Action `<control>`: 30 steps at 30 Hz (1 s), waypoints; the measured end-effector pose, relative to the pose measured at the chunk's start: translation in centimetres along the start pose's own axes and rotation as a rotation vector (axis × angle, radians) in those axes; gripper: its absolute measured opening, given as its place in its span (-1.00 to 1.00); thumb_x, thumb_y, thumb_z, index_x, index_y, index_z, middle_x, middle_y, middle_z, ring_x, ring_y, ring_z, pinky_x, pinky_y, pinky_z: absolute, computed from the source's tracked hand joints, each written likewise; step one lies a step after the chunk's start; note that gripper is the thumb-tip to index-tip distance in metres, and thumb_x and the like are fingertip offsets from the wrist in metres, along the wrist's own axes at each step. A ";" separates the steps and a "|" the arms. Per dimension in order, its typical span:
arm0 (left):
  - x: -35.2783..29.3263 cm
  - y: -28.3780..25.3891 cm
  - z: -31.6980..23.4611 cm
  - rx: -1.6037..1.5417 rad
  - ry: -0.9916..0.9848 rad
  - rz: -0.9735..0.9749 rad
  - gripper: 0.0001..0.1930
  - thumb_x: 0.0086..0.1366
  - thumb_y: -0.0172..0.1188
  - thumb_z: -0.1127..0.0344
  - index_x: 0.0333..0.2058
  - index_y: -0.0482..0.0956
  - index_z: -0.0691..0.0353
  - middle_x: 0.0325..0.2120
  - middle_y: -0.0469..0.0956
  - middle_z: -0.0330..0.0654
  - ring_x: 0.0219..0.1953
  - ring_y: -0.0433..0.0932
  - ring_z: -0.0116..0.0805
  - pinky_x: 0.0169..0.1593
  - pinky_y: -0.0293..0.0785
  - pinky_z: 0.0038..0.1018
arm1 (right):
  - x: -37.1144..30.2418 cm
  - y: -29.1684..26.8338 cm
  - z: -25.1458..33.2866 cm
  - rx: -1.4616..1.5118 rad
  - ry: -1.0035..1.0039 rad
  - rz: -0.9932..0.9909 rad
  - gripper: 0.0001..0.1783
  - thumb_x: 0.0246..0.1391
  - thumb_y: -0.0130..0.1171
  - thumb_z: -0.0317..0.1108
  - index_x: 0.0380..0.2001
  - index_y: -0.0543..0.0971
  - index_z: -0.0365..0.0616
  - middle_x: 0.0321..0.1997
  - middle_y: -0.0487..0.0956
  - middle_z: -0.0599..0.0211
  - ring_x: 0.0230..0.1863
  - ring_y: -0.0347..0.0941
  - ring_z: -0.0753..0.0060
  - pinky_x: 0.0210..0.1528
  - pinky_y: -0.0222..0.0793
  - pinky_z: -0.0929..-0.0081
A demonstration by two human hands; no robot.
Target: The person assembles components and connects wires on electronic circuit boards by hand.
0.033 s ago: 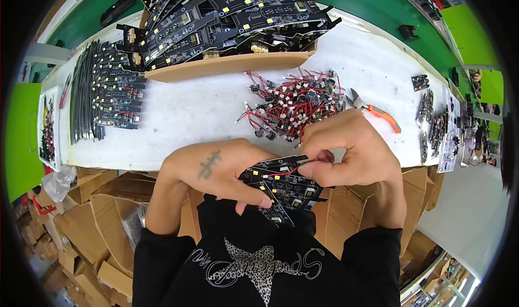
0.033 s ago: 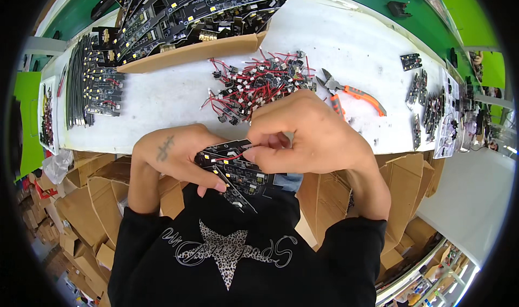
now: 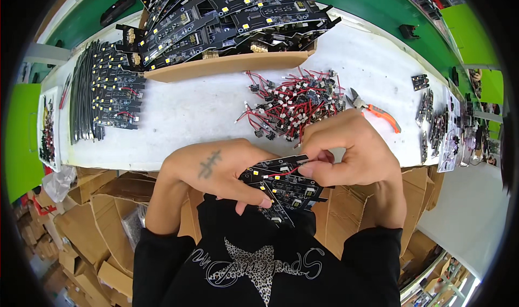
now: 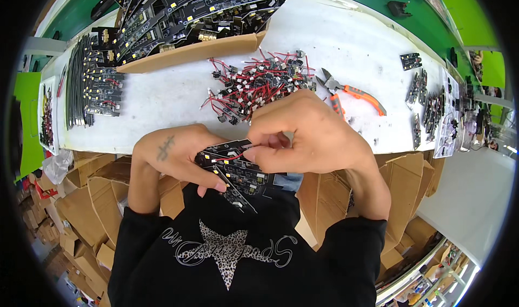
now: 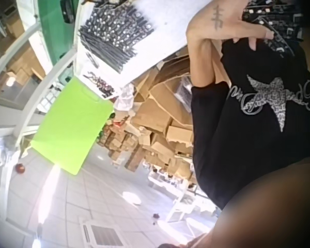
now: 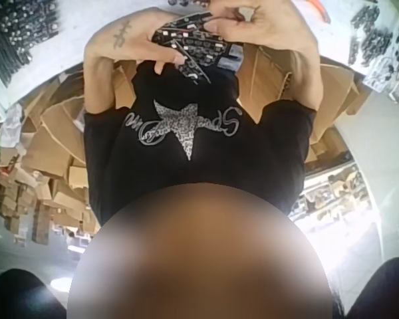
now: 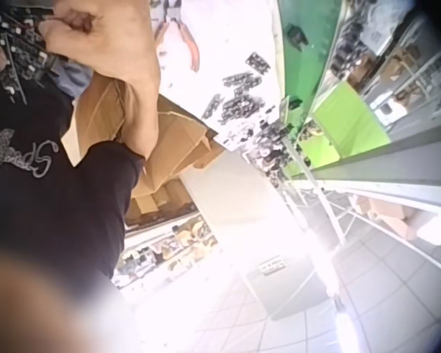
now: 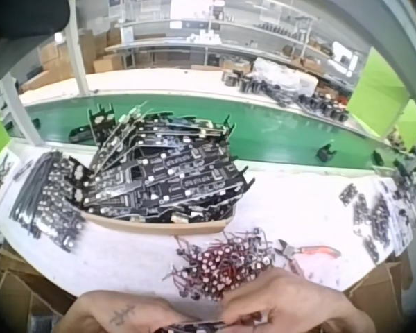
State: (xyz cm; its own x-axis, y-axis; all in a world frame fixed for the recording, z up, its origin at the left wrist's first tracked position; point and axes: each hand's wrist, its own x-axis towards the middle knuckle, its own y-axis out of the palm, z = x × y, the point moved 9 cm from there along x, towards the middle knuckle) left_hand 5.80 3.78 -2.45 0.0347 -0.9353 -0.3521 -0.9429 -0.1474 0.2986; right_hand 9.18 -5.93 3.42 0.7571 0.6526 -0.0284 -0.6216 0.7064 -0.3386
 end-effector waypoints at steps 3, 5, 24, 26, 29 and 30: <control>0.1 0.0 0.0 0.013 -0.014 0.002 -0.80 0.18 0.26 0.30 -0.31 0.54 0.30 -0.57 0.58 -0.28 -0.64 0.56 -0.58 -0.69 0.35 -0.66 | -0.1 0.1 -0.4 0.031 0.006 -0.010 -0.86 -0.25 0.31 -0.56 -0.64 0.50 -0.25 -0.66 0.44 0.34 -0.66 0.34 0.45 -0.62 0.15 0.51; 0.1 0.1 0.4 -0.002 -0.016 0.011 -0.81 0.18 0.27 0.29 -0.32 0.54 0.30 -0.57 0.59 -0.29 -0.64 0.56 -0.58 -0.69 0.35 -0.66 | -0.2 0.2 -0.8 0.053 0.022 -0.012 -0.87 -0.25 0.31 -0.57 -0.64 0.51 -0.25 -0.66 0.45 0.33 -0.66 0.34 0.45 -0.62 0.14 0.51; 0.6 1.3 0.1 -0.097 -0.008 0.114 -0.80 0.16 0.32 0.33 -0.33 0.56 0.31 -0.54 0.63 -0.27 -0.66 0.56 -0.57 -0.72 0.34 -0.69 | -0.6 1.4 -1.7 0.510 0.104 0.063 -0.93 -0.12 0.26 -0.55 -0.53 0.59 -0.36 -0.56 0.55 0.22 -0.55 0.42 0.40 -0.50 0.23 0.48; 0.6 1.4 0.2 -0.079 0.014 0.142 -0.79 0.16 0.32 0.33 -0.31 0.55 0.31 -0.54 0.62 -0.27 -0.66 0.56 -0.58 -0.73 0.35 -0.69 | -0.6 1.3 -1.9 0.557 0.121 0.045 -0.92 -0.11 0.25 -0.54 -0.53 0.59 -0.36 -0.55 0.56 0.22 -0.55 0.42 0.41 -0.50 0.24 0.49; 0.5 1.4 0.3 -0.104 0.035 0.135 -0.79 0.16 0.32 0.36 -0.29 0.54 0.33 -0.50 0.62 -0.24 -0.63 0.58 -0.56 -0.72 0.36 -0.68 | -1.3 -1.3 -2.0 0.520 0.083 -0.131 -0.93 -0.03 0.23 -0.56 -0.41 0.64 -0.33 -0.42 0.60 0.27 -0.42 0.50 0.56 -0.37 0.37 0.65; 0.3 1.1 0.0 -0.150 0.050 0.081 -0.79 0.16 0.32 0.37 -0.28 0.53 0.34 -0.48 0.62 -0.22 -0.62 0.58 -0.53 -0.72 0.36 -0.68 | -1.6 -2.4 -2.0 0.419 0.089 -0.225 -0.91 -0.02 0.24 -0.55 -0.38 0.65 -0.32 -0.41 0.60 0.26 -0.41 0.50 0.55 -0.35 0.38 0.64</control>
State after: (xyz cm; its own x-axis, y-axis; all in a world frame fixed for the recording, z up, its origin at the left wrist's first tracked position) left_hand 4.78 3.34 -2.21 -0.0198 -0.9604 -0.2780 -0.8832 -0.1136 0.4550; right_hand 9.86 -9.19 2.33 0.8848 0.4584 -0.0840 -0.4545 0.8886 0.0617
